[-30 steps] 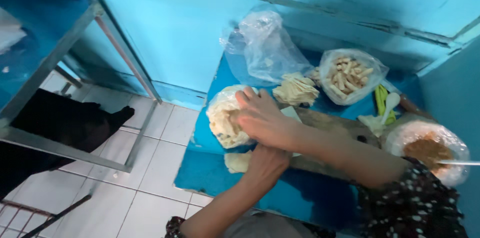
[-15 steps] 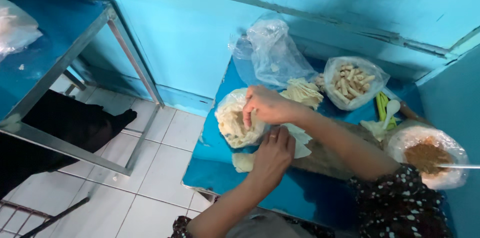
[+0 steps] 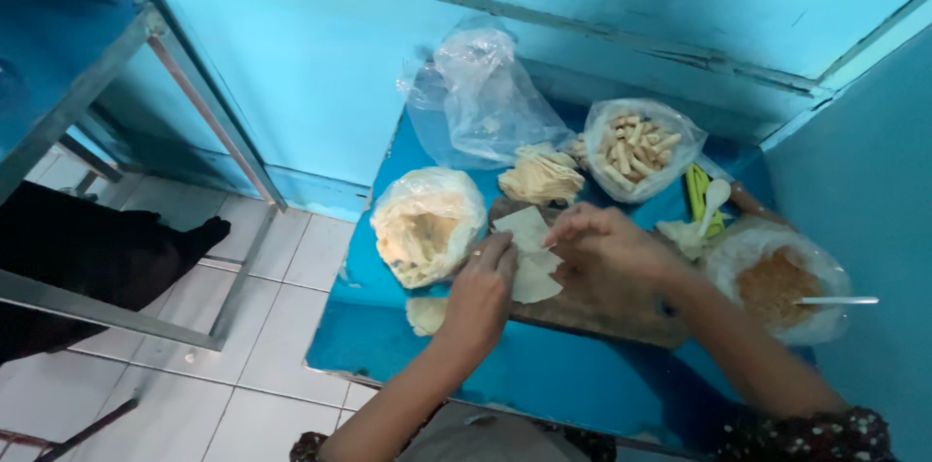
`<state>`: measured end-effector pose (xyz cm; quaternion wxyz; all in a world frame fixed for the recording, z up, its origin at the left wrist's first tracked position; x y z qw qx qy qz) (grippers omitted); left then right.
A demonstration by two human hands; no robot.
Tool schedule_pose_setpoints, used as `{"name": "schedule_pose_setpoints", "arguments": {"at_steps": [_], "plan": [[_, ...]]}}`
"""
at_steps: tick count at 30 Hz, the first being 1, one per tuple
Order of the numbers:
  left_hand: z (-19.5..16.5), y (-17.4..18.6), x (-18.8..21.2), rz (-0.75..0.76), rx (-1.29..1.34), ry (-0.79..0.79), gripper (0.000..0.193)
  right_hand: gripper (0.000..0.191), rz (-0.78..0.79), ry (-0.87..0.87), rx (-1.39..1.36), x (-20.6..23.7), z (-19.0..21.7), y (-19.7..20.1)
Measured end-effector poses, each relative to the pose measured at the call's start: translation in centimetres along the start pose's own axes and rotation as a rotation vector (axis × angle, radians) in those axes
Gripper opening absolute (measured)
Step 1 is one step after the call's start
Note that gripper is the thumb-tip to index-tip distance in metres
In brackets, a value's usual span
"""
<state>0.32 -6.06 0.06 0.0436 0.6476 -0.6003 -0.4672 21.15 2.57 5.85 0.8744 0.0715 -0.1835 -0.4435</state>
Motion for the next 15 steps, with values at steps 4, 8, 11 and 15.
{"name": "schedule_pose_setpoints", "arguments": {"at_steps": [4,8,11,15], "plan": [[0.3,0.2,0.0,0.009,-0.047,-0.021,0.033,0.035,-0.119,0.315,0.497,0.8,-1.0,-2.3],[0.4,0.6,0.3,0.043,-0.085,-0.041,0.028,0.038,-0.215,0.294,0.513,1.6,-1.0,-4.6],[0.2,0.9,0.3,0.066,-0.083,-0.033,0.031,0.038,-0.329,0.473,0.819,3.2,-0.2,-6.2],[-0.2,1.3,0.4,0.070,-0.122,-0.073,0.037,0.046,-0.445,0.685,1.446,5.1,0.5,-8.3]]}}
Point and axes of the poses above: each hand's wrist, its own x-axis away from the middle knuckle, its own y-axis out of the back of the hand, z = x × y, the point moved 2 cm from there along -x, towards the middle knuckle, and after that the axes turned 2 degrees about x, right-handed, at the moved point
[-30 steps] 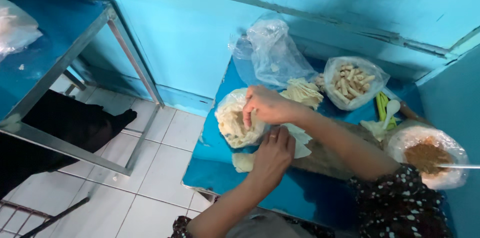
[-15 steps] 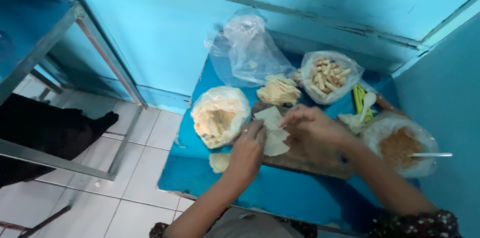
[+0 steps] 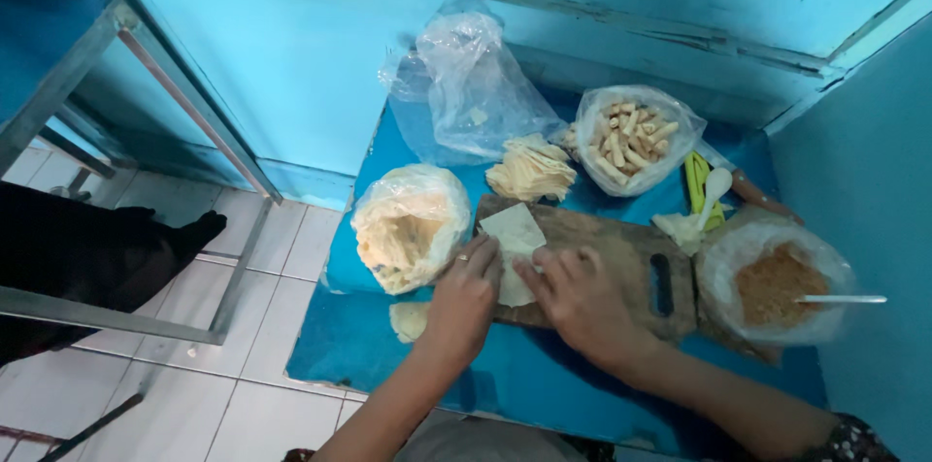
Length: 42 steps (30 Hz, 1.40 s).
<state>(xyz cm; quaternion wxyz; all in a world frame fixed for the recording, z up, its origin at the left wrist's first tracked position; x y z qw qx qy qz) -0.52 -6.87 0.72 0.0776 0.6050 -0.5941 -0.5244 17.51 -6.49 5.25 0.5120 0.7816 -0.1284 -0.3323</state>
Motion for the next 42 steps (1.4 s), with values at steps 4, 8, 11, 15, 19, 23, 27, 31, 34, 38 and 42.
{"name": "schedule_pose_setpoints", "arguments": {"at_steps": [4,8,11,15,19,23,27,31,34,38,42], "plan": [[-0.2,-0.2,0.0,-0.013,-0.042,-0.021,0.038,0.038,0.083,0.175,0.247,-0.3,0.3,0.6],[-0.5,-0.7,-0.3,-0.016,-0.077,-0.019,0.039,0.028,0.117,0.058,0.097,-1.7,-2.6,2.7],[-0.7,-1.3,-0.4,0.011,-0.102,-0.028,0.039,0.033,-0.002,-0.088,-0.172,-3.9,-5.6,4.8],[-0.5,-2.5,-0.3,0.007,-0.194,-0.057,0.040,0.046,-0.011,-0.022,-0.549,-8.9,-5.7,3.9],[0.5,-5.2,0.1,0.331,-0.150,0.082,0.024,0.027,0.004,0.275,-0.353,-13.9,-0.8,-0.2],[1.0,-6.4,0.4,0.096,-0.192,-0.008,0.027,0.013,-0.047,0.297,-0.026,-16.2,2.4,-3.2],[1.1,-6.2,0.5,0.197,-0.208,-0.012,0.026,0.011,0.094,0.305,-0.059,-16.4,2.7,-4.3],[0.6,-4.5,0.3,0.228,-0.209,0.036,0.031,0.011,0.326,0.137,-0.454,-17.5,0.6,-4.7],[0.3,-3.0,0.0,0.133,-0.173,0.016,0.049,0.028,0.228,0.103,-0.830,-17.5,-2.5,-4.0],[0.6,-1.7,-0.1,0.013,-0.084,-0.027,0.043,0.037,0.217,0.047,-1.097,-13.4,-6.9,-2.0],[1.0,-1.5,0.0,0.005,-0.074,-0.030,0.040,0.047,0.145,-0.028,-0.934,-7.5,-8.2,-0.6]]}}
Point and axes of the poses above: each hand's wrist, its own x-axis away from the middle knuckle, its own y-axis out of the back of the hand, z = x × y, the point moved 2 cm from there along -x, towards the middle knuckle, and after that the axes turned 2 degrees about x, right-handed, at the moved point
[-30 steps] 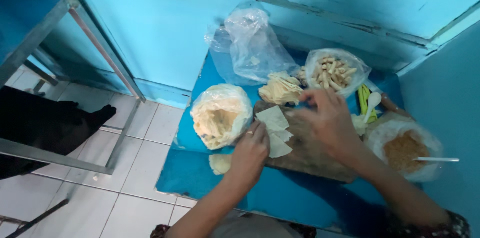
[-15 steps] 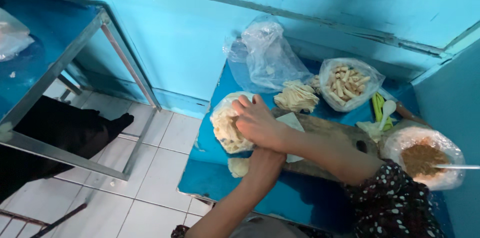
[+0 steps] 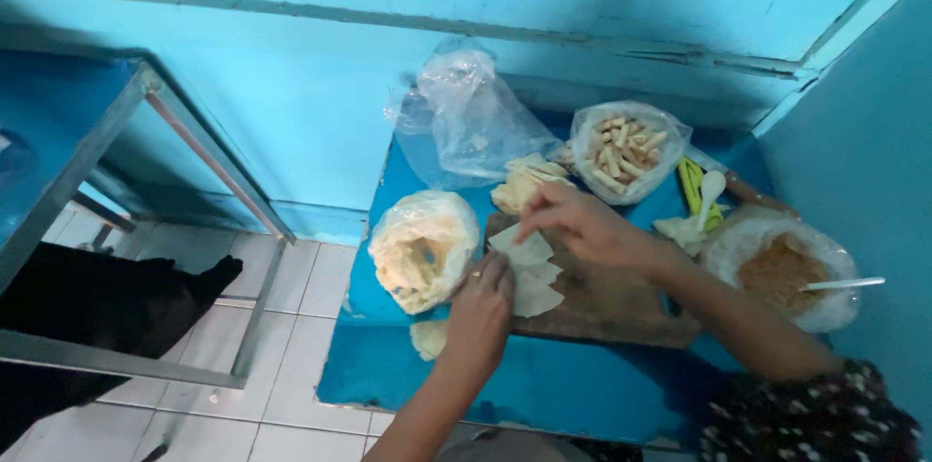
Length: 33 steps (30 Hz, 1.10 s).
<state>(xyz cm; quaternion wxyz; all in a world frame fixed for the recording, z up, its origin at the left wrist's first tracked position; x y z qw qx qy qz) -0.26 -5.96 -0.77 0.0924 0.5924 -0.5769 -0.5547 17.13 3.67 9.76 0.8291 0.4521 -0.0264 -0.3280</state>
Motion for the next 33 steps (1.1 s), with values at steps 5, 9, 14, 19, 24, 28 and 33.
{"name": "schedule_pose_setpoints", "arguments": {"at_steps": [5,9,14,19,24,28,33], "plan": [[0.3,0.5,0.3,0.005,-0.017,-0.012,0.040,0.060,-0.089,0.099,0.424,4.0,0.4,-2.2],[0.2,1.1,0.4,0.003,-0.027,-0.021,0.039,0.068,-0.096,0.209,0.834,4.2,0.4,-4.9],[0.0,1.7,0.0,0.021,-0.037,-0.021,0.040,0.067,-0.164,0.131,0.966,3.8,0.5,-6.1],[-0.5,2.4,-0.7,0.036,-0.037,-0.043,0.032,0.069,-0.242,-0.136,0.616,4.2,0.0,-3.4],[-0.9,2.5,-1.3,0.031,-0.049,-0.038,0.025,0.074,-0.150,-0.072,0.591,3.2,0.2,-3.5],[-0.7,2.2,-1.1,0.032,-0.047,-0.028,0.027,0.055,-0.182,-0.057,0.783,3.3,0.0,-4.6],[-0.2,1.7,-0.8,-0.010,-0.027,-0.019,0.028,0.060,-0.174,-0.056,1.143,4.0,-0.5,-6.8]]}}
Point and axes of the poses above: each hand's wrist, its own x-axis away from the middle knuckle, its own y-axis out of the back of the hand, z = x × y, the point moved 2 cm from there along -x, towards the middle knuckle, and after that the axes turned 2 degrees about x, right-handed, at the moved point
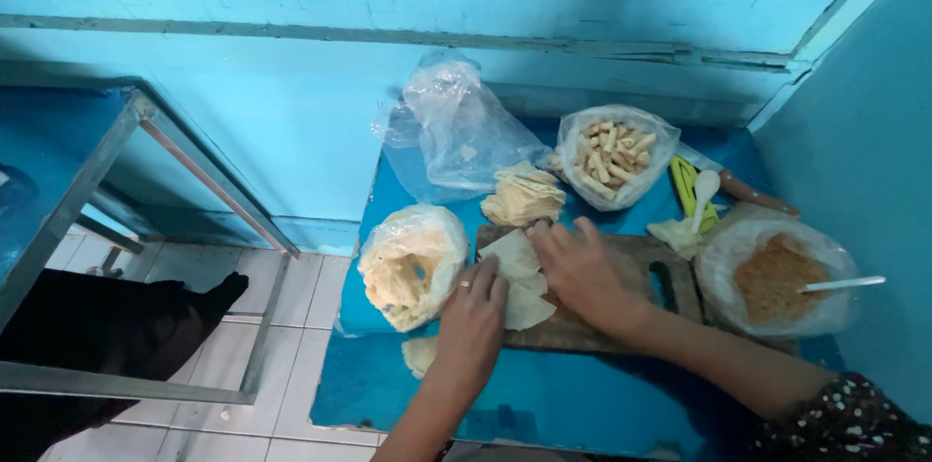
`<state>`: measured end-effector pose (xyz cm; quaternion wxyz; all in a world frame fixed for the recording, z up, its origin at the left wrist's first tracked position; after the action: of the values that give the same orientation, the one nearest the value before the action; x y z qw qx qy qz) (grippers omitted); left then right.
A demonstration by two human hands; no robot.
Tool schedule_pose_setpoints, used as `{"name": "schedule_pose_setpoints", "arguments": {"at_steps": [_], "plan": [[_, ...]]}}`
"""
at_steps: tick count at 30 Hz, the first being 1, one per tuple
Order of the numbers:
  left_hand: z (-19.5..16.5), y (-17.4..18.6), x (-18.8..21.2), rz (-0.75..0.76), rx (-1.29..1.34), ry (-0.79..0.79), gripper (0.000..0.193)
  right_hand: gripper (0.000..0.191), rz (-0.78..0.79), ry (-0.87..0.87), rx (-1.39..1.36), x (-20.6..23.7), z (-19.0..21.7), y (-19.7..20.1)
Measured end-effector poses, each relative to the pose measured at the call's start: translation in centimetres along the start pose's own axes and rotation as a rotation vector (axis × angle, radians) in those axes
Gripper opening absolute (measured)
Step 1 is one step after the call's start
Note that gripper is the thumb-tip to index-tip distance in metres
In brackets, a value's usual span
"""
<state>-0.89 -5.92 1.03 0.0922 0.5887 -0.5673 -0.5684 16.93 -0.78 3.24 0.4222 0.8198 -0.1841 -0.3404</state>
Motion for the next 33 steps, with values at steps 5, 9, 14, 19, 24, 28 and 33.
{"name": "schedule_pose_setpoints", "arguments": {"at_steps": [5,9,14,19,24,28,33], "plan": [[0.5,-0.1,0.2,-0.005,0.100,0.091,0.023,0.025,0.124,-0.024,0.077,0.8,-2.4,0.6],[0.8,0.3,-0.4,-0.049,0.154,0.121,0.030,0.020,-0.022,-0.374,-0.680,2.7,-8.2,4.0],[1.1,1.5,0.0,0.025,0.058,0.072,0.027,0.051,-0.261,-0.743,-1.305,9.6,-12.8,9.2],[1.0,1.5,0.8,0.136,-0.012,0.023,0.029,0.056,-0.036,-0.877,-0.715,14.8,-14.3,10.5],[1.1,2.5,2.1,0.097,0.034,0.046,0.042,0.051,0.095,-0.552,-0.392,15.6,-12.8,8.0],[1.2,4.5,3.8,0.099,0.030,0.167,0.038,0.055,0.111,-0.374,-0.392,15.1,-12.3,6.7],[0.6,6.5,5.1,0.102,0.046,0.372,0.021,0.065,0.257,-0.334,-0.461,15.1,-12.6,7.1]]}}
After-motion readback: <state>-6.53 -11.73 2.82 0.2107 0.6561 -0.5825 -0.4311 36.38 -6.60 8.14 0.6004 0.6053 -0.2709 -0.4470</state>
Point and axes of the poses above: each hand's wrist, its own x-axis away from the middle knuckle, its own y-axis out of the back of the hand, z = x × y, the point moved 2 cm from there along -x, towards the middle knuckle, and after that the axes turned 2 degrees about x, right-handed, at the moved point
